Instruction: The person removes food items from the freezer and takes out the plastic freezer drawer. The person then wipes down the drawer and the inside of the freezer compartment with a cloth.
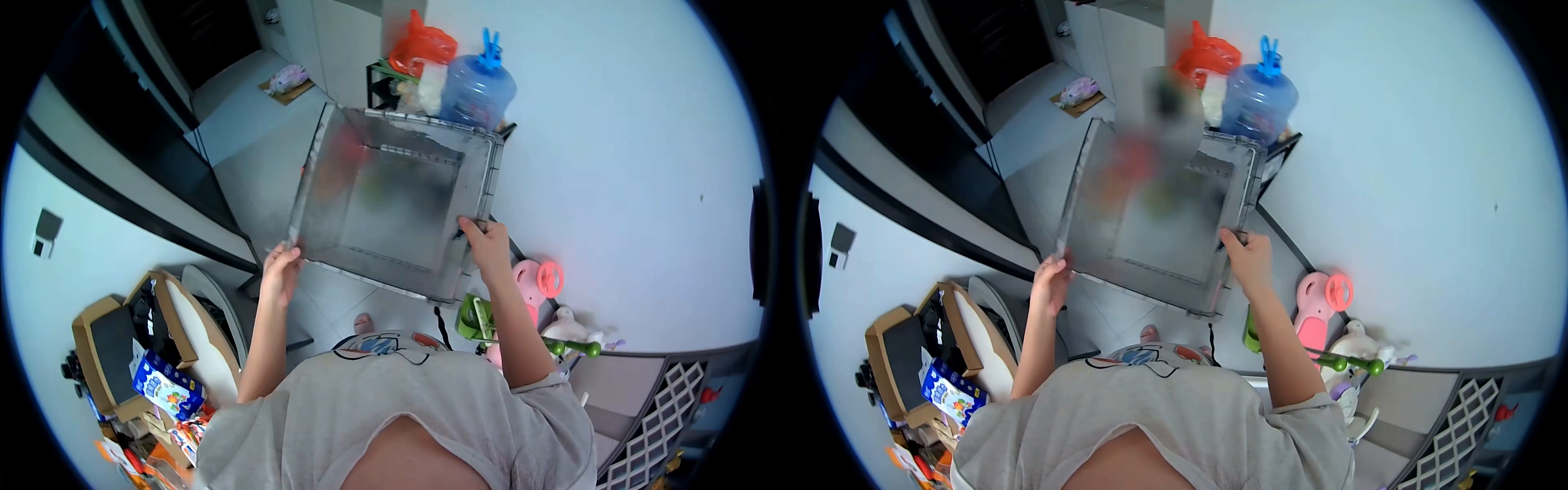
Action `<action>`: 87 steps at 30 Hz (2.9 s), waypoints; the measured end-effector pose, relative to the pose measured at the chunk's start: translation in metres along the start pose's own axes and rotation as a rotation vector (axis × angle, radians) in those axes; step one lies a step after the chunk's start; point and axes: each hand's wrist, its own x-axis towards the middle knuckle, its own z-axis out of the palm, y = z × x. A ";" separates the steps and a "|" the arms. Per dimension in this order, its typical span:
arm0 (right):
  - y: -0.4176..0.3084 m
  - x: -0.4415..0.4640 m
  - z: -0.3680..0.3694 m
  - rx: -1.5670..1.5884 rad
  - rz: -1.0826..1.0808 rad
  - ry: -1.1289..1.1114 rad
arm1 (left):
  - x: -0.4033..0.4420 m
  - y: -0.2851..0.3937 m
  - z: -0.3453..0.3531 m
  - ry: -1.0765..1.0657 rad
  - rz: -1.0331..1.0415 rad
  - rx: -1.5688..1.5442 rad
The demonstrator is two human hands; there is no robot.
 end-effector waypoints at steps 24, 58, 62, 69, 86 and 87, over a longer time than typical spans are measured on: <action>-0.060 0.048 0.155 -0.016 -0.300 -0.619 | -0.138 0.089 -0.041 0.645 0.325 -0.078; -0.065 -0.410 0.308 -0.114 -0.167 -2.392 | -0.782 -0.223 -0.027 2.517 0.805 -0.584; -0.054 -0.520 0.320 -0.136 -0.222 -2.480 | -0.831 -0.242 -0.063 2.504 0.837 -0.599; -0.009 -0.698 0.363 -0.180 -0.296 -2.399 | -0.880 -0.271 -0.097 2.503 0.881 -0.711; 0.060 -0.937 0.458 -0.566 -1.255 -2.168 | -1.005 -0.303 -0.245 2.508 1.031 -1.213; 0.069 -0.955 0.449 -0.705 -1.055 -2.397 | -1.013 -0.304 -0.259 2.496 1.044 -1.224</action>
